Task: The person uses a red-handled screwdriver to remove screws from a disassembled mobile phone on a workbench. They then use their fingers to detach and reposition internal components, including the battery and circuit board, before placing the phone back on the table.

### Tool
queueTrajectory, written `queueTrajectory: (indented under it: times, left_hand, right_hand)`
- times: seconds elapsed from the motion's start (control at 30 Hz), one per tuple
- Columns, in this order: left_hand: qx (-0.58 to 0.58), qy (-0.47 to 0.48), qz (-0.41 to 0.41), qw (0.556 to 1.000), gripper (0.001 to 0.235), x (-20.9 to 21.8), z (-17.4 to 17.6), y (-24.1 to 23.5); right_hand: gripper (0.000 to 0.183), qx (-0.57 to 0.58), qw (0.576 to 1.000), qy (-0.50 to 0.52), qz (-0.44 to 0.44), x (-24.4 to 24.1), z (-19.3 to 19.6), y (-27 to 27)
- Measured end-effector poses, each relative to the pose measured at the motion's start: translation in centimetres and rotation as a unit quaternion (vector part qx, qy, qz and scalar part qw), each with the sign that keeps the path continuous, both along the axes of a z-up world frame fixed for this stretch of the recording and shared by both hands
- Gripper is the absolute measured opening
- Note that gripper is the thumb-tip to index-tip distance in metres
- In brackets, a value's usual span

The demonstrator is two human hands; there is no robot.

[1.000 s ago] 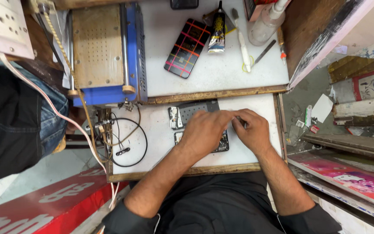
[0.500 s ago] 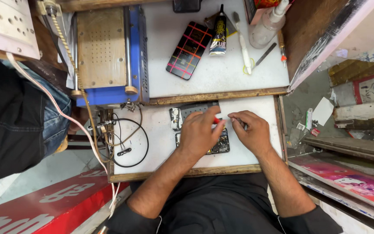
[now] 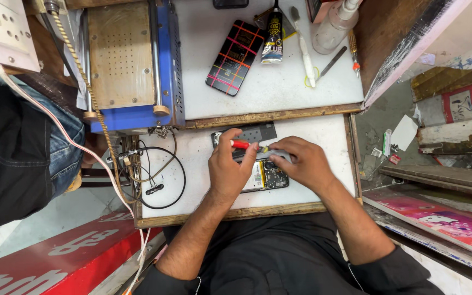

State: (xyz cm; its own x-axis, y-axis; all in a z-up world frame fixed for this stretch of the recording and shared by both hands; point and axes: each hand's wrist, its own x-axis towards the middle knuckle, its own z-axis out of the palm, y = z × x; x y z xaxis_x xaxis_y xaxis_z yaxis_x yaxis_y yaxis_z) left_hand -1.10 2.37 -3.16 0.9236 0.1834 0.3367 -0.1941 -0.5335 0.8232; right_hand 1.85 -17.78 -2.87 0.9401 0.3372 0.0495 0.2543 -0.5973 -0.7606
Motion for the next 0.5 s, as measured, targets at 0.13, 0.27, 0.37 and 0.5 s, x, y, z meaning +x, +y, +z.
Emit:
queueTrajectory:
  times: [0.13, 0.27, 0.37, 0.5]
  left_hand:
    - [-0.014, 0.013, 0.024, 1.000, 0.045, -0.1, 0.1, 1.0]
    - [-0.023, 0.012, 0.064, 0.998, 0.043, -0.3, 0.4, 3.3]
    - [-0.006, -0.007, 0.079, 0.997, 0.043, -0.6, 0.6, 4.3]
    - [0.002, -0.015, 0.066, 0.998, 0.043, -1.2, 0.4, 5.0]
  right_hand:
    - [0.012, -0.018, 0.999, -0.038, 0.015, 0.9, -0.1, 1.8]
    - [0.014, -0.079, 0.995, -0.052, 0.036, 1.9, -0.4, 3.9]
    - [0.018, -0.081, 0.993, -0.053, 0.060, 2.2, -0.4, 4.8]
    - [0.023, -0.047, 0.994, -0.073, 0.059, 2.1, -0.3, 4.1]
